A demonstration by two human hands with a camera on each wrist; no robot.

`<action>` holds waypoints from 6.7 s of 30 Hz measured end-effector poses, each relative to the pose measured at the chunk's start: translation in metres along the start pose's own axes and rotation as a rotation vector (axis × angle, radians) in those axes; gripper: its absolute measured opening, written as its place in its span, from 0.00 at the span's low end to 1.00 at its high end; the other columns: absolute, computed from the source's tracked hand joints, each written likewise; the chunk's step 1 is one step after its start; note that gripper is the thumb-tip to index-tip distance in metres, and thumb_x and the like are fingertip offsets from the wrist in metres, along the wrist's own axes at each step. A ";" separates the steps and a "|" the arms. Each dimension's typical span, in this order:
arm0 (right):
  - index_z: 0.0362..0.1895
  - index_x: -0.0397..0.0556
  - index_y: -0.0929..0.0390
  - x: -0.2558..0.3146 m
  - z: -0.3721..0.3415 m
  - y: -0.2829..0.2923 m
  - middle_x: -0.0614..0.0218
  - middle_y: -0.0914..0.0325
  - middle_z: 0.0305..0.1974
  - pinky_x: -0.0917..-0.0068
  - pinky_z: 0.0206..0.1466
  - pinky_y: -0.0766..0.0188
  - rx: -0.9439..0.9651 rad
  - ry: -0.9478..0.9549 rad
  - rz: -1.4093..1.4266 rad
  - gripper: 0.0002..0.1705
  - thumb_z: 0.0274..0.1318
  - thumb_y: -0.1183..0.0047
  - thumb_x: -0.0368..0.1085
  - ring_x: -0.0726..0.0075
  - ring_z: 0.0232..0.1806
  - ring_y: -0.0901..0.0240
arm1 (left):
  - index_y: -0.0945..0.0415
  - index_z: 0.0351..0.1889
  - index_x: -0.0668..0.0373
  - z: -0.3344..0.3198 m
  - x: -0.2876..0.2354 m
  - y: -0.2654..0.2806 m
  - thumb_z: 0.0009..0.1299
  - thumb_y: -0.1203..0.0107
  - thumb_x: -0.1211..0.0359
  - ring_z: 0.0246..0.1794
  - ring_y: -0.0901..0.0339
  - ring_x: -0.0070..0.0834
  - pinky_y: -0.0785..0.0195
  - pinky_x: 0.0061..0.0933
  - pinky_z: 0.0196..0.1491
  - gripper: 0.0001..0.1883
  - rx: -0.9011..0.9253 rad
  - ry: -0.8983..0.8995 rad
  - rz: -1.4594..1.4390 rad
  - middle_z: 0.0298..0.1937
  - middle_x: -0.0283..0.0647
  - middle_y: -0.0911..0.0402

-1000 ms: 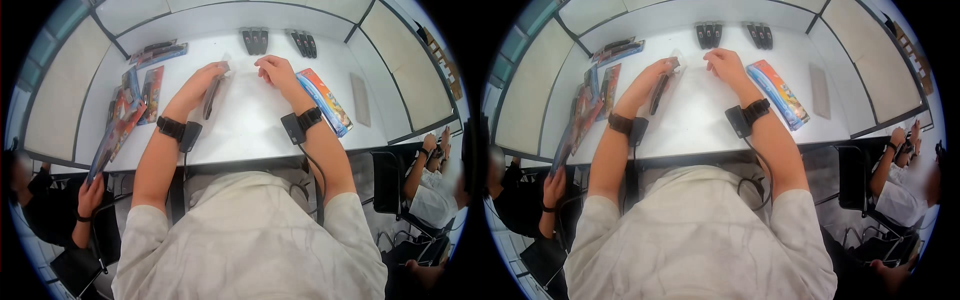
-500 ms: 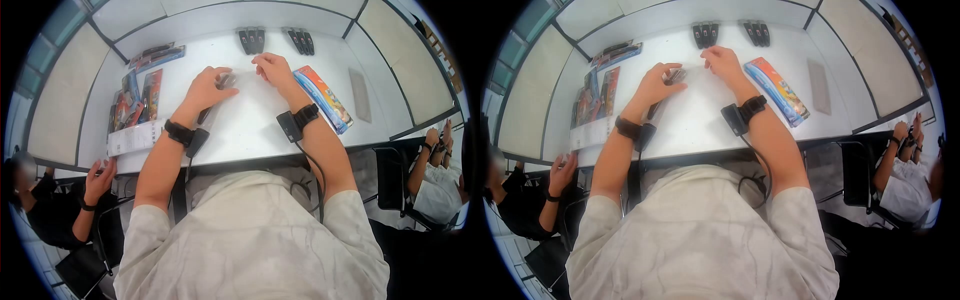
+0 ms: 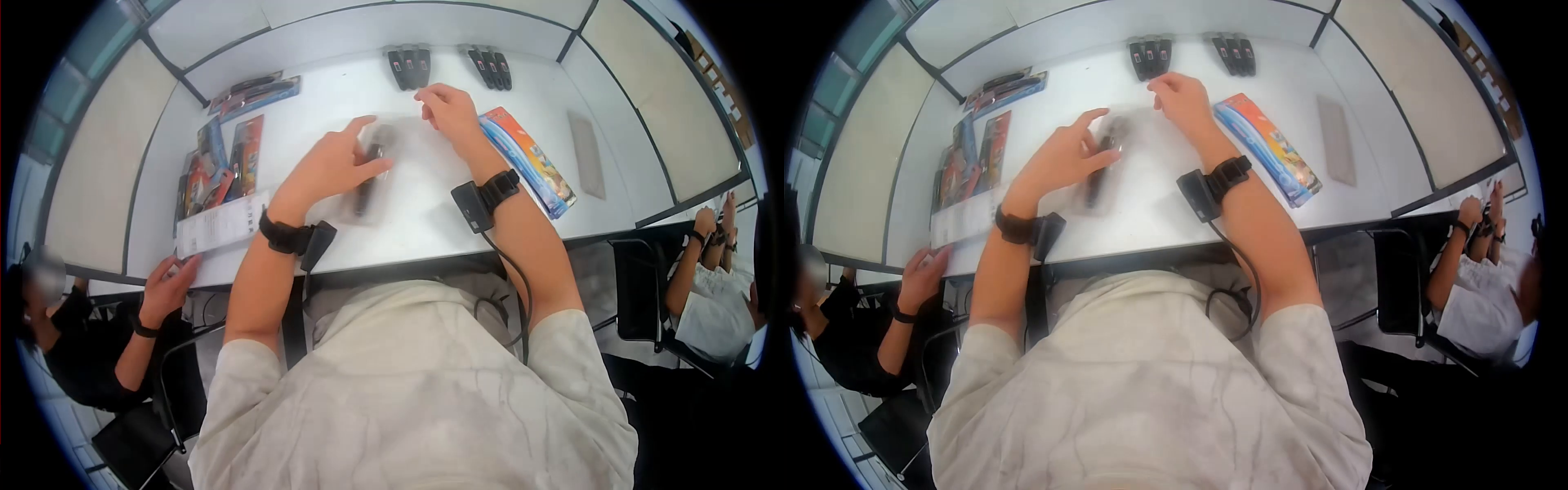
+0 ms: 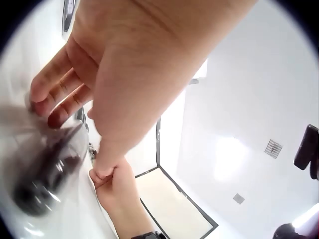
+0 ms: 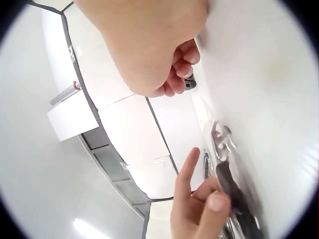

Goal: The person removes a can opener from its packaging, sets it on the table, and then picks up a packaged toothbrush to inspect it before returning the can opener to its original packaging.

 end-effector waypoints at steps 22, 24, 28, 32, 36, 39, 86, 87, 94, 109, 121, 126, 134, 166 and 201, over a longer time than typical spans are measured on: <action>0.39 0.45 0.17 0.006 -0.010 -0.007 0.71 0.25 0.20 0.74 0.27 0.41 0.117 0.272 -0.337 0.13 0.63 0.40 0.43 0.78 0.22 0.37 | 0.26 0.65 0.54 -0.136 0.041 0.115 0.46 0.28 0.70 0.63 0.27 0.47 0.34 0.44 0.65 0.41 -0.060 0.032 0.567 0.61 0.46 0.22; 0.38 0.47 0.17 0.010 -0.012 -0.007 0.72 0.28 0.19 0.75 0.26 0.43 0.114 0.294 -0.352 0.13 0.62 0.38 0.45 0.78 0.22 0.38 | 0.28 0.67 0.53 -0.148 0.068 0.113 0.44 0.26 0.69 0.66 0.30 0.47 0.37 0.45 0.68 0.45 0.049 0.086 0.571 0.63 0.45 0.23; 0.39 0.51 0.17 0.025 -0.031 -0.018 0.72 0.29 0.18 0.74 0.27 0.43 0.263 0.265 -0.326 0.14 0.59 0.35 0.47 0.77 0.22 0.38 | 0.27 0.66 0.54 -0.148 0.081 0.109 0.44 0.26 0.67 0.65 0.28 0.45 0.41 0.45 0.71 0.45 -0.032 0.048 0.740 0.61 0.44 0.22; 0.40 0.54 0.16 0.024 -0.035 -0.026 0.72 0.30 0.18 0.73 0.28 0.42 0.373 0.377 -0.463 0.15 0.57 0.34 0.49 0.75 0.22 0.37 | 0.27 0.65 0.57 -0.136 0.065 0.111 0.48 0.29 0.68 0.60 0.25 0.44 0.35 0.45 0.66 0.41 -0.151 -0.034 0.630 0.59 0.45 0.21; 0.41 0.57 0.15 0.020 -0.031 -0.024 0.70 0.28 0.19 0.71 0.29 0.38 0.333 0.425 -0.490 0.16 0.57 0.34 0.51 0.70 0.23 0.32 | 0.30 0.68 0.61 -0.115 0.006 0.117 0.55 0.31 0.65 0.53 0.22 0.37 0.27 0.37 0.56 0.40 -0.350 -0.065 0.172 0.55 0.43 0.20; 0.41 0.61 0.14 0.025 -0.029 -0.017 0.62 0.17 0.31 0.61 0.45 0.26 0.303 0.295 -0.609 0.20 0.55 0.37 0.59 0.55 0.39 0.21 | 0.35 0.71 0.65 -0.088 -0.012 0.105 0.64 0.37 0.54 0.47 0.22 0.31 0.26 0.32 0.50 0.40 -0.414 -0.071 -0.533 0.51 0.42 0.20; 0.51 0.50 0.17 0.106 -0.036 0.025 0.76 0.24 0.32 0.84 0.22 0.50 0.151 0.042 -0.100 0.17 0.67 0.46 0.47 0.87 0.21 0.43 | 0.36 0.71 0.62 0.019 0.023 -0.017 0.79 0.67 0.43 0.32 0.18 0.29 0.20 0.29 0.34 0.36 0.072 0.181 -1.568 0.60 0.56 0.23; 0.50 0.49 0.18 0.090 -0.025 0.004 0.75 0.24 0.33 0.84 0.22 0.51 0.131 0.021 -0.077 0.18 0.68 0.47 0.48 0.86 0.21 0.45 | 0.37 0.72 0.62 0.018 0.021 -0.015 0.79 0.67 0.43 0.32 0.18 0.29 0.20 0.29 0.34 0.36 0.082 0.176 -1.578 0.61 0.57 0.23; 0.43 0.43 0.20 0.031 -0.009 -0.026 0.71 0.26 0.38 0.80 0.22 0.55 0.207 -0.037 0.309 0.24 0.70 0.48 0.54 0.84 0.19 0.51 | 0.42 0.76 0.63 0.012 0.008 -0.017 0.79 0.68 0.40 0.33 0.17 0.29 0.22 0.26 0.32 0.40 0.209 0.114 -1.474 0.62 0.57 0.23; 0.32 0.45 0.19 0.027 -0.006 -0.006 0.80 0.36 0.21 0.80 0.26 0.54 0.331 -0.018 0.351 0.16 0.66 0.43 0.45 0.83 0.21 0.52 | 0.35 0.71 0.63 0.004 0.002 -0.032 0.79 0.71 0.40 0.26 0.18 0.31 0.24 0.26 0.26 0.39 0.301 0.277 -1.413 0.52 0.60 0.19; 0.35 0.47 0.22 0.027 -0.010 -0.005 0.79 0.29 0.28 0.84 0.27 0.52 0.550 -0.095 0.462 0.14 0.67 0.47 0.45 0.84 0.25 0.49 | 0.36 0.71 0.63 0.004 0.001 -0.035 0.78 0.69 0.37 0.26 0.17 0.31 0.24 0.25 0.22 0.41 0.344 0.231 -1.353 0.51 0.60 0.19; 0.35 0.49 0.22 0.017 -0.003 -0.006 0.79 0.29 0.29 0.84 0.26 0.52 0.627 -0.121 0.493 0.13 0.69 0.50 0.44 0.84 0.26 0.48 | 0.36 0.71 0.63 0.004 0.001 -0.036 0.78 0.69 0.37 0.25 0.18 0.31 0.26 0.25 0.23 0.41 0.355 0.240 -1.364 0.52 0.61 0.20; 0.36 0.50 0.22 0.021 -0.007 -0.005 0.80 0.31 0.29 0.84 0.24 0.53 0.692 -0.125 0.499 0.15 0.72 0.50 0.45 0.85 0.27 0.46 | 0.38 0.73 0.62 0.003 0.000 -0.037 0.78 0.69 0.37 0.24 0.19 0.32 0.27 0.26 0.23 0.41 0.368 0.243 -1.349 0.53 0.61 0.20; 0.34 0.51 0.18 0.021 0.008 0.020 0.82 0.27 0.28 0.83 0.35 0.44 0.398 -0.090 0.619 0.13 0.67 0.43 0.46 0.85 0.26 0.46 | 0.34 0.70 0.65 0.002 -0.007 -0.031 0.78 0.72 0.37 0.23 0.21 0.29 0.32 0.24 0.24 0.42 0.365 0.177 -1.231 0.51 0.56 0.18; 0.55 0.50 0.19 0.031 0.001 0.008 0.78 0.21 0.42 0.85 0.31 0.49 0.311 0.070 0.240 0.20 0.65 0.42 0.47 0.87 0.33 0.40 | 0.45 0.76 0.59 0.021 0.024 0.000 0.75 0.41 0.63 0.78 0.42 0.46 0.47 0.48 0.78 0.35 -0.183 -0.262 -1.233 0.78 0.51 0.41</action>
Point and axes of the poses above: each hand's wrist, its own z-axis towards the middle knuckle, its own y-axis out of the back of the hand, x = y × z, the point moved 5 cm from there along z, towards the middle knuckle
